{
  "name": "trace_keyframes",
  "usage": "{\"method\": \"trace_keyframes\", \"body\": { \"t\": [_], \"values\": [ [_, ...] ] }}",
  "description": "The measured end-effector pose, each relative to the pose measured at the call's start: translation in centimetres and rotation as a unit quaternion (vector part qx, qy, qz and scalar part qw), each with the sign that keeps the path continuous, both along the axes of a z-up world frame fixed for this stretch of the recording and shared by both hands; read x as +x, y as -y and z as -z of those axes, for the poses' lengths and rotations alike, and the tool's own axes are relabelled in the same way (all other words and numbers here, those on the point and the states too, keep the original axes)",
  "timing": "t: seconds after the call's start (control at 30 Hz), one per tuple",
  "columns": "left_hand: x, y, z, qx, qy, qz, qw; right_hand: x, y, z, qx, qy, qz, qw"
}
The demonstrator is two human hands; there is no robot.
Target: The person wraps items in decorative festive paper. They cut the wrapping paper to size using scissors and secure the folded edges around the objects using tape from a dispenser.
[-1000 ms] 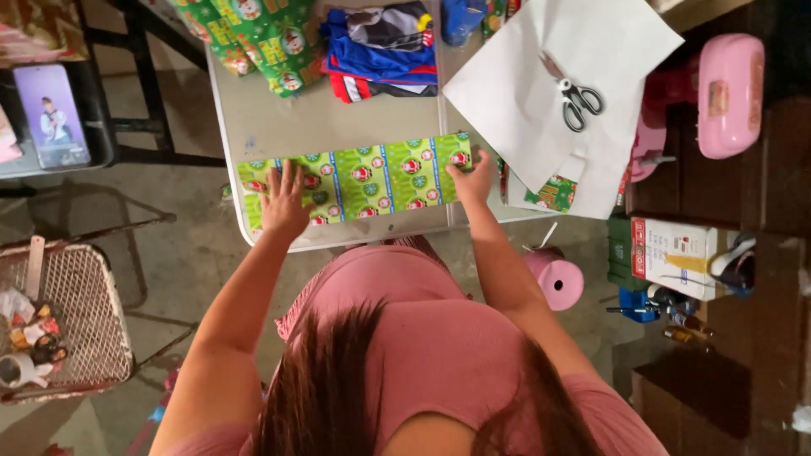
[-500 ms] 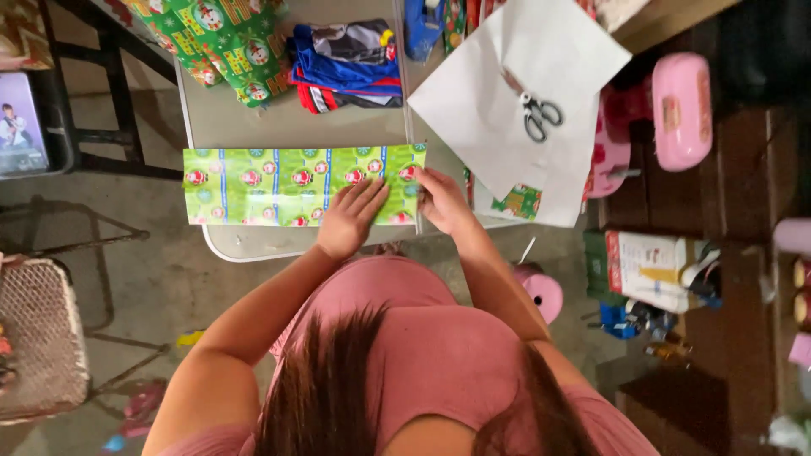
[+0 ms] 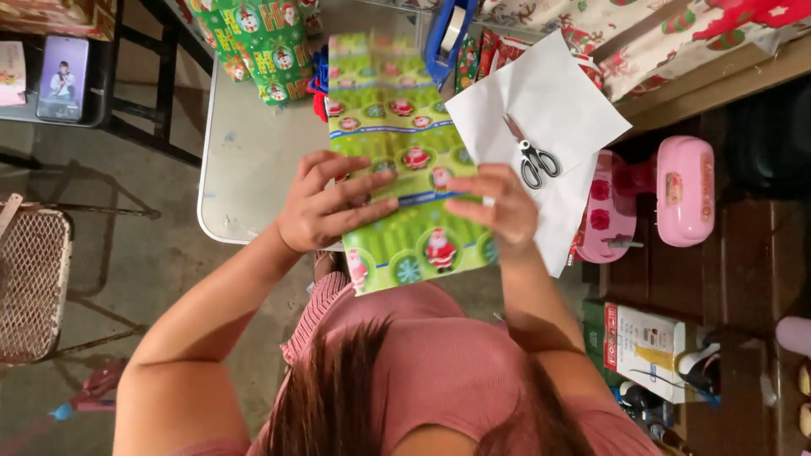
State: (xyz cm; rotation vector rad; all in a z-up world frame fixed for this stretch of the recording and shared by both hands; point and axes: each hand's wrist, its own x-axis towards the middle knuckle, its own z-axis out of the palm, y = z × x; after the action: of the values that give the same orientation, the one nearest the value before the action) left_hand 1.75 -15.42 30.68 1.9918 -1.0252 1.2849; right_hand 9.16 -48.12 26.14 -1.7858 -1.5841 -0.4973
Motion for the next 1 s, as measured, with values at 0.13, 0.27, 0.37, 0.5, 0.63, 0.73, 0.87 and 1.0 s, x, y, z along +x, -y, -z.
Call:
{"method": "trace_keyframes", "body": {
  "t": [0.13,0.27,0.37,0.5,0.63,0.73,0.87,1.0],
  "values": [
    [-0.3,-0.7,9.7,0.04,-0.068,-0.054,0.995,-4.7,-5.1,4.3,0.114,-0.071,0.101,0.986],
    [-1.9,-2.3,24.0,0.156,-0.185,-0.16,0.957,-4.3,-5.9,19.3,-0.006,-0.062,0.195,0.979],
    [-4.9,-2.2,32.2,0.192,-0.269,-0.163,0.93,-4.8,-5.9,27.2,-0.093,-0.049,0.23,0.968],
    [-7.3,-1.8,36.2,0.234,-0.359,-0.18,0.886,-5.1,-4.7,34.5,-0.167,-0.027,0.23,0.958],
    [-6.8,-2.7,36.0,0.233,-0.416,-0.197,0.857,-5.7,-5.4,30.6,-0.221,-0.031,0.225,0.949],
    [-5.8,-3.1,36.2,0.206,-0.435,-0.231,0.845,-4.9,-6.9,29.2,-0.295,-0.121,0.24,0.917],
    [-5.5,-2.9,35.7,0.223,-0.337,-0.17,0.899,-3.9,-7.7,31.1,-0.307,-0.125,0.279,0.901],
    [-5.3,-3.1,35.3,0.202,-0.305,-0.177,0.914,-3.7,-7.1,32.5,-0.254,-0.067,0.245,0.933]
  ]
}}
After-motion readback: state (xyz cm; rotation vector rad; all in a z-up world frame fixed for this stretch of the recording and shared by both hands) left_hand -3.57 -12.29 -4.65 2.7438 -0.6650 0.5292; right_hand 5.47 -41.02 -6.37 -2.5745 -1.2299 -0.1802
